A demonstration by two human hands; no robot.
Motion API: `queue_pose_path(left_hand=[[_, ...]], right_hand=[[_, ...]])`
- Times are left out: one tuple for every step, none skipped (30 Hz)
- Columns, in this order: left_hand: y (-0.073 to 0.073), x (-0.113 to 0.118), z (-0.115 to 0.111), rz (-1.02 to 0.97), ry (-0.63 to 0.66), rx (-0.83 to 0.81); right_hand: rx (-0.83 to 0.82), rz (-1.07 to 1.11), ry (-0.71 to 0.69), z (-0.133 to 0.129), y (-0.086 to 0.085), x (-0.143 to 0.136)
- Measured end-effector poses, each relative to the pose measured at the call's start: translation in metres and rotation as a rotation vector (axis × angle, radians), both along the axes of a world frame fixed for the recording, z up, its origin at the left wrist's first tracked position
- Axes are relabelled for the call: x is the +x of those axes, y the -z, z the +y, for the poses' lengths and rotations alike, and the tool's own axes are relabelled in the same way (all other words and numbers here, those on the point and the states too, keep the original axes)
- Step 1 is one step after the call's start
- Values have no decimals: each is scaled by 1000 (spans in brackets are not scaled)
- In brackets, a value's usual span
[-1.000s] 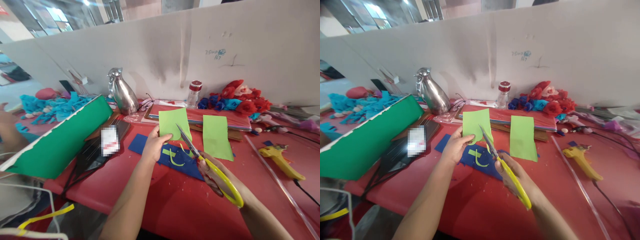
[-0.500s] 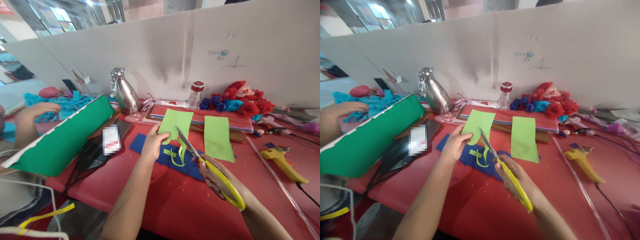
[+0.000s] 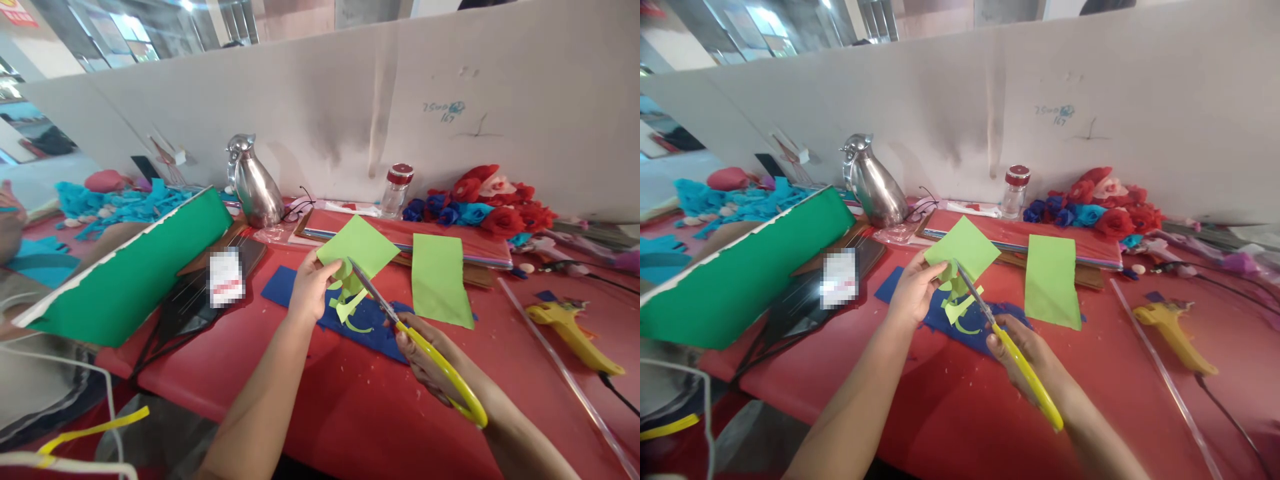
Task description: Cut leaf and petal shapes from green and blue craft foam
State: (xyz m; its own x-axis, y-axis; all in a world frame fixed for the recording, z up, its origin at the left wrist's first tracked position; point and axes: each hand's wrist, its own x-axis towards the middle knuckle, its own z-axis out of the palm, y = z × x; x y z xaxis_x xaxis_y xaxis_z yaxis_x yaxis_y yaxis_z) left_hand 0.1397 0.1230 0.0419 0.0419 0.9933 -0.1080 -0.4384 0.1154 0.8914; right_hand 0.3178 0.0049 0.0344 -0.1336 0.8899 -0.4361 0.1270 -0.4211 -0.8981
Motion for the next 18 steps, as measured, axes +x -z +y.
queue_pose_path(left_hand=[[1, 1, -1, 10, 0, 6], [1, 1, -1, 17, -4, 16], [1, 2, -1, 20, -8, 28], [1, 2, -1, 19, -10, 40], [1, 2, -1, 15, -5, 51], [1, 2, -1, 9, 5, 58], [0, 2, -2, 2, 21, 60], [0, 2, -2, -4, 40, 56], [-1, 2, -2, -7, 60, 49], [-1, 2, -3, -3, 76, 41], [-1, 2, -3, 8, 87, 33], [-1, 3, -3, 21, 96, 25], [-1, 3, -3, 31, 106, 20], [-1, 3, -4, 35, 117, 16], [-1, 3, -4, 32, 131, 13], [-1, 3, -4, 27, 144, 11], [-1, 3, -4, 23, 156, 10], [-2, 3, -4, 23, 162, 10]], right_hand=[[10, -14, 3, -1, -1, -1], [25, -32, 11, -1, -2, -1], [45, -54, 24, -2, -4, -2], [63, -75, 33, -3, -6, -3], [80, -92, 38, -4, -8, -3], [93, -103, 37, -4, -10, -3], [104, -106, 30, -4, -12, -2], [117, -106, 26, -4, -13, -1], [134, -102, 20, -4, -13, 0], [155, -95, 12, -4, -12, 2], [178, -87, 3, -3, -11, 3], [199, -79, -8, -3, -9, 5], [215, -72, -19, -2, -7, 7], [227, -69, -29, -1, -5, 8], [233, -68, -38, -1, -3, 9], [237, -70, -41, -1, -1, 9], [237, -72, -43, -1, 0, 9], [235, -73, -44, 0, 0, 9]])
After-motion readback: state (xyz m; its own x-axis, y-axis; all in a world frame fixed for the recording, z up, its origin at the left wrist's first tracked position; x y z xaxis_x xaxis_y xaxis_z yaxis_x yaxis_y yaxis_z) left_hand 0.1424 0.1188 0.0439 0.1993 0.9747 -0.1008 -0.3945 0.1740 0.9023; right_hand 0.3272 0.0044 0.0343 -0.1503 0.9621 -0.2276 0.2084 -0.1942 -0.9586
